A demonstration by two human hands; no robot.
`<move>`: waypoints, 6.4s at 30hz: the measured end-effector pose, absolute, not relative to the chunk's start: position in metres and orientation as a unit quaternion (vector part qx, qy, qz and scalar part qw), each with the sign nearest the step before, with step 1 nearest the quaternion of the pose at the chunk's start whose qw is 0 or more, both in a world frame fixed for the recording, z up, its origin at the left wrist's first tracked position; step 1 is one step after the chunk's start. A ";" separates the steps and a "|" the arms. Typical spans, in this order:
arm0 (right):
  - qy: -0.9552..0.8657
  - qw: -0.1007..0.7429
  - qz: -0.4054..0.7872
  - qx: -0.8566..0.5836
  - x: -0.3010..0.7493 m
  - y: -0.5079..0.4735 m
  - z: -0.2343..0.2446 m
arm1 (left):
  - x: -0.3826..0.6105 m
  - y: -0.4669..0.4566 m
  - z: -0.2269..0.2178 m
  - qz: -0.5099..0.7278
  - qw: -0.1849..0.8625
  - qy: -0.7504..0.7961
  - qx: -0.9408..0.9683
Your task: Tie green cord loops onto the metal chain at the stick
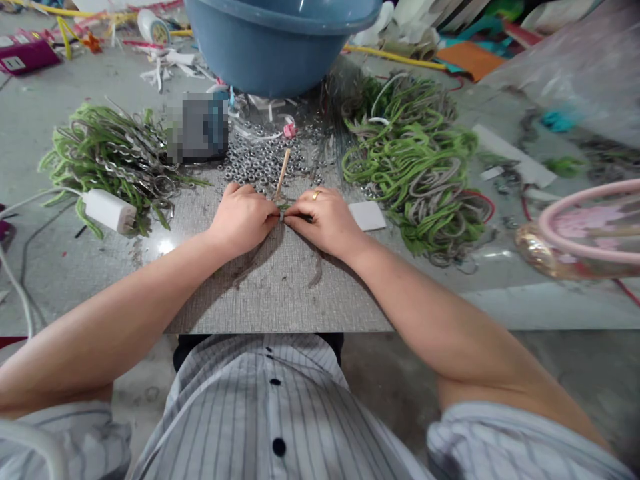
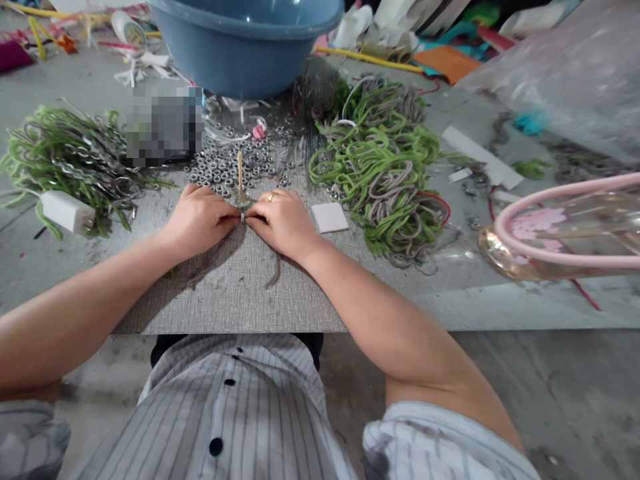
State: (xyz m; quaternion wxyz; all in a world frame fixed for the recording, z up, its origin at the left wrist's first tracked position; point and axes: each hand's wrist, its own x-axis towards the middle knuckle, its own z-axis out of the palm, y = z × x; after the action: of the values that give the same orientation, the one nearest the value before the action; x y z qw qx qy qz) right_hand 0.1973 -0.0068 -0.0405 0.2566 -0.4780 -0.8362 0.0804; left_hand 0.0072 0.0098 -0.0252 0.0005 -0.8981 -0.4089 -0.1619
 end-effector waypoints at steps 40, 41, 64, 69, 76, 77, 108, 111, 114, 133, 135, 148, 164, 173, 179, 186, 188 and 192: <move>-0.851 0.253 0.077 -0.454 0.200 -0.009 -0.038 | -0.037 0.010 0.027 0.022 0.041 -0.376 -0.925; -0.851 0.254 0.077 -0.452 0.200 -0.009 -0.039 | -0.040 0.012 0.026 0.019 0.039 -0.373 -0.927; -0.896 0.239 0.026 -0.374 0.196 -0.020 -0.031 | -0.036 -0.003 0.053 0.237 -0.052 -0.531 -0.812; -0.941 0.134 0.043 -0.309 0.186 -0.030 -0.026 | -0.042 -0.003 0.045 0.222 -0.038 -0.483 -0.846; -0.947 0.085 0.083 -0.299 0.183 -0.030 -0.025 | -0.057 0.013 0.026 0.098 -0.069 -0.489 -0.864; -0.946 0.085 0.085 -0.300 0.183 -0.030 -0.025 | -0.056 0.014 0.028 0.099 -0.073 -0.514 -0.849; -0.833 0.336 0.043 -0.438 0.189 -0.028 -0.025 | -0.001 0.005 -0.004 -0.308 -0.335 -0.496 -0.740; -0.837 0.323 0.041 -0.440 0.190 -0.027 -0.024 | -0.003 0.006 -0.006 -0.298 -0.319 -0.491 -0.754; -0.833 0.322 0.047 -0.447 0.191 -0.026 -0.024 | -0.005 0.004 -0.005 -0.307 -0.292 -0.481 -0.767; -0.796 0.372 0.124 -0.460 0.191 -0.030 -0.019 | 0.006 -0.012 0.000 -0.284 -0.203 -0.386 -0.854; -0.791 0.382 0.134 -0.459 0.191 -0.029 -0.020 | 0.006 -0.011 -0.001 -0.279 -0.183 -0.380 -0.863; -0.718 0.465 0.265 -0.445 0.192 -0.023 -0.024 | 0.003 -0.006 -0.006 -0.298 -0.145 -0.365 -0.870; -0.698 0.380 0.381 -0.471 0.190 -0.024 -0.022 | 0.003 -0.006 -0.009 -0.323 -0.128 -0.333 -0.877; -0.698 0.417 0.339 -0.474 0.188 -0.024 -0.016 | 0.004 -0.006 -0.009 -0.321 -0.121 -0.321 -0.883; -0.716 0.406 0.344 -0.451 0.190 -0.023 -0.020 | 0.004 -0.005 -0.010 -0.315 -0.116 -0.330 -0.882; -0.732 0.383 0.350 -0.441 0.193 -0.021 -0.022 | 0.002 -0.003 -0.011 -0.298 -0.080 -0.333 -0.891; -0.738 0.381 0.344 -0.439 0.193 -0.022 -0.021 | 0.002 -0.003 -0.011 -0.288 -0.072 -0.336 -0.894; -0.757 0.373 0.307 -0.441 0.194 -0.022 -0.021 | 0.002 -0.003 -0.010 -0.269 -0.065 -0.341 -0.898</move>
State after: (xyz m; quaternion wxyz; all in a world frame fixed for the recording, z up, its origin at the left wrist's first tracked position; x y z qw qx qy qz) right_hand 0.1939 -0.0219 -0.0208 0.3726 -0.4407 -0.7569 0.3067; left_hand 0.0021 -0.0030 -0.0101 -0.0650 -0.8984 -0.3412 -0.2689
